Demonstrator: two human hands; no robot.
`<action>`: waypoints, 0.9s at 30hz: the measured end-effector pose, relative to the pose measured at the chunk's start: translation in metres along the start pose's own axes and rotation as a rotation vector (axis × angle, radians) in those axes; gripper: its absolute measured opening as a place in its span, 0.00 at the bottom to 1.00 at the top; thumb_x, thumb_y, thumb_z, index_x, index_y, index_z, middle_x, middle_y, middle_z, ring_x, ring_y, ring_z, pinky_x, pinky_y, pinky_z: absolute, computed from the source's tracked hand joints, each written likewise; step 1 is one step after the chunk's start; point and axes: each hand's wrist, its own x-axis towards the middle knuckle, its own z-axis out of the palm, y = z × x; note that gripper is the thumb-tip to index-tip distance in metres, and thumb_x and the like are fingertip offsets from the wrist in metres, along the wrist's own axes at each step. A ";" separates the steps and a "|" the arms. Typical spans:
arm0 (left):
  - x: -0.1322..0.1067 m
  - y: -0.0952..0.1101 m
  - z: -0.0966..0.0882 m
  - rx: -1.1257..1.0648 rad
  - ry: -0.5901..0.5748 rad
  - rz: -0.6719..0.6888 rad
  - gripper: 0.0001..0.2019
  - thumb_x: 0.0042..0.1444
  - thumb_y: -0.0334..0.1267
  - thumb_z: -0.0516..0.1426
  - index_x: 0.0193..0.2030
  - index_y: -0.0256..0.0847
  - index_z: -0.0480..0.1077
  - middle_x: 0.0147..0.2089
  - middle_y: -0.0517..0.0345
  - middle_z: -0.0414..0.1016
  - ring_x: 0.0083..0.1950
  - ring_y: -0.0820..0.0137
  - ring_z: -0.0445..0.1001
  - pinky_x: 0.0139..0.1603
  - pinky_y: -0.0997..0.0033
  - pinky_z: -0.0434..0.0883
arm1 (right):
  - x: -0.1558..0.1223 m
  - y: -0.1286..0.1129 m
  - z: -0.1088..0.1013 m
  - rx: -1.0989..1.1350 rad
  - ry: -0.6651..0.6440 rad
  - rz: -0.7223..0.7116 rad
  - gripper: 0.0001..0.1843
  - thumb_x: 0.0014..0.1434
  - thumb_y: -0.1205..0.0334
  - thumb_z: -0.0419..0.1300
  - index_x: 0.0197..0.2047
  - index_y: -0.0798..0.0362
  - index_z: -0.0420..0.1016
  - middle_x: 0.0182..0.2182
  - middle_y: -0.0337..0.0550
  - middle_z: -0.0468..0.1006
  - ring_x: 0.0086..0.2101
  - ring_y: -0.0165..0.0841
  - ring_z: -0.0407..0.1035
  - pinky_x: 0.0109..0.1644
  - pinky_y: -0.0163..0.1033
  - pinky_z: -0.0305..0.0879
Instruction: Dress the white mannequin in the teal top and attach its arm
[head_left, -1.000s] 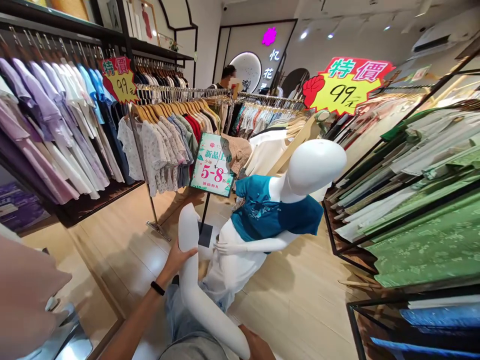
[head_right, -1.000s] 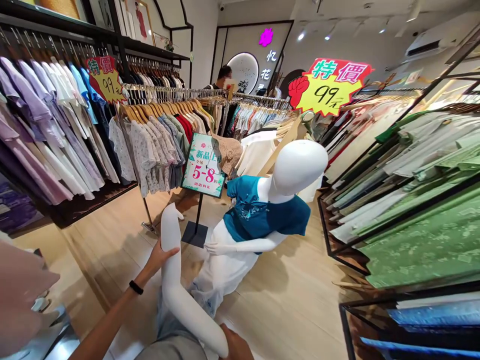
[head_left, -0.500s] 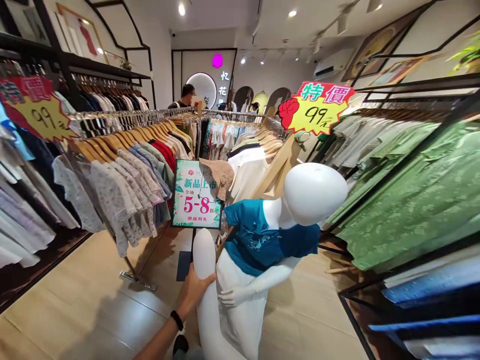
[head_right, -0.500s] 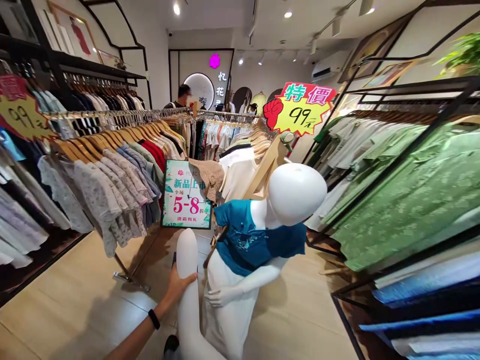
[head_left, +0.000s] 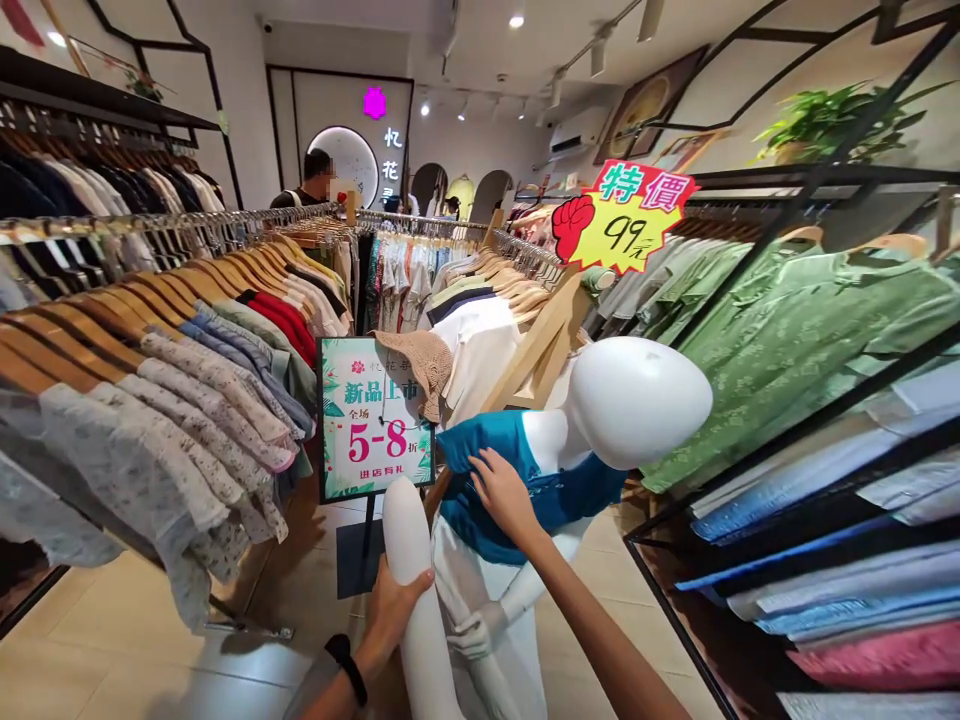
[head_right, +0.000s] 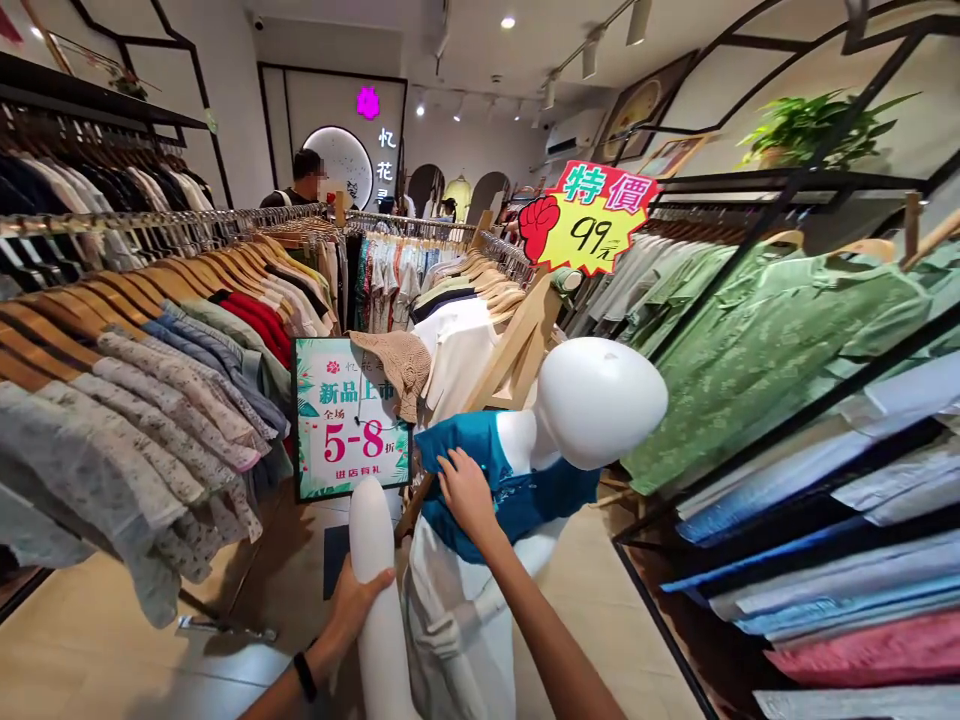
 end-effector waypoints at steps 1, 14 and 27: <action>0.007 0.006 -0.004 0.025 0.007 0.008 0.32 0.40 0.60 0.65 0.50 0.52 0.64 0.57 0.44 0.75 0.61 0.44 0.73 0.61 0.48 0.69 | 0.027 -0.005 0.008 -0.050 -0.024 -0.028 0.24 0.68 0.62 0.45 0.61 0.56 0.73 0.62 0.59 0.72 0.65 0.49 0.62 0.68 0.58 0.59; 0.058 0.078 -0.031 0.270 -0.172 0.070 0.38 0.41 0.57 0.62 0.59 0.42 0.62 0.56 0.46 0.77 0.57 0.51 0.76 0.54 0.58 0.72 | 0.082 0.109 0.043 -0.398 -0.098 -0.046 0.26 0.70 0.55 0.47 0.68 0.46 0.64 0.67 0.54 0.66 0.66 0.49 0.60 0.68 0.69 0.51; 0.096 0.098 0.024 0.283 -0.209 0.148 0.36 0.46 0.52 0.63 0.60 0.40 0.61 0.59 0.46 0.75 0.58 0.55 0.75 0.54 0.64 0.70 | 0.059 0.133 -0.007 -0.616 -0.067 -0.076 0.27 0.64 0.74 0.44 0.59 0.54 0.75 0.45 0.55 0.79 0.44 0.44 0.70 0.50 0.49 0.66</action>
